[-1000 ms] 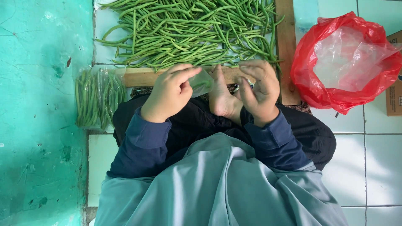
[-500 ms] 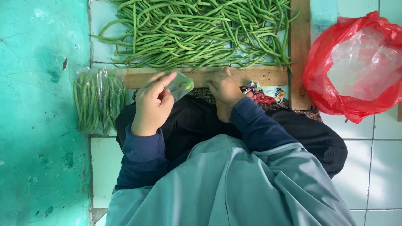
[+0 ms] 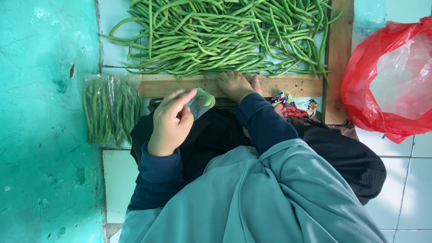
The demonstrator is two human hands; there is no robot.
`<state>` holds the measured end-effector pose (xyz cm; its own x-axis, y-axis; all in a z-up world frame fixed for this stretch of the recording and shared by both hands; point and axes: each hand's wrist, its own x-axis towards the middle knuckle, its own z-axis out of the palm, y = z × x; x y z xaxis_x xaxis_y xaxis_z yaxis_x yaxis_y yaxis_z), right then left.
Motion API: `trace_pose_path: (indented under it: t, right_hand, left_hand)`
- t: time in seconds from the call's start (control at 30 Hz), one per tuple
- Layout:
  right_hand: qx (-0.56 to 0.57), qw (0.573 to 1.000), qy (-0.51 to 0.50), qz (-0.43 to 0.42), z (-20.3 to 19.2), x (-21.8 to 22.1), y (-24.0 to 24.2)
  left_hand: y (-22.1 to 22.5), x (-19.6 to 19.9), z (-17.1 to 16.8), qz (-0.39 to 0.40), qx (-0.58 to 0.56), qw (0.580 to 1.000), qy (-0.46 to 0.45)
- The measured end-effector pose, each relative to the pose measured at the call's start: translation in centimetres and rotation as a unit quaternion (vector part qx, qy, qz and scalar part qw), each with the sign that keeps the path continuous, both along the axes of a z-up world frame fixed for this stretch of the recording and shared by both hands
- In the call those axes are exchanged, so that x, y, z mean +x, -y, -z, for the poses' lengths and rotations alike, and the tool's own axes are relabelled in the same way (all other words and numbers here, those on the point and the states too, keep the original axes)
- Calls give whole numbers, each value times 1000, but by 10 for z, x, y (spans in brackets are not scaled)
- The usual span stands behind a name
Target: Bagging green beans into small plastic bags
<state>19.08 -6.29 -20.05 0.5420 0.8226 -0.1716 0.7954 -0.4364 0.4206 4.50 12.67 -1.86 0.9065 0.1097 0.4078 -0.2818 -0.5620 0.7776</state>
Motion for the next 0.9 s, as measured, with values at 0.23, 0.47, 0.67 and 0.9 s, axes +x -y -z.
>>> trace_pose_path:
  t: [0.23,0.47,0.67,0.9]
  right_hand:
    - [294,952,-86,24,17,39,43]
    - [687,724,-45,-27,-132,23,92]
    - [805,589,-19,-60,-250,-47,133]
    - [872,465,23,-151,-279,-92,143]
  left_hand:
    - [15,1,-5,27,-2,1000,7]
    - [44,23,-18,46,16,999,14]
    - [63,29,-24,86,16,996,-23]
    - [75,29,-44,98,7,991,-85]
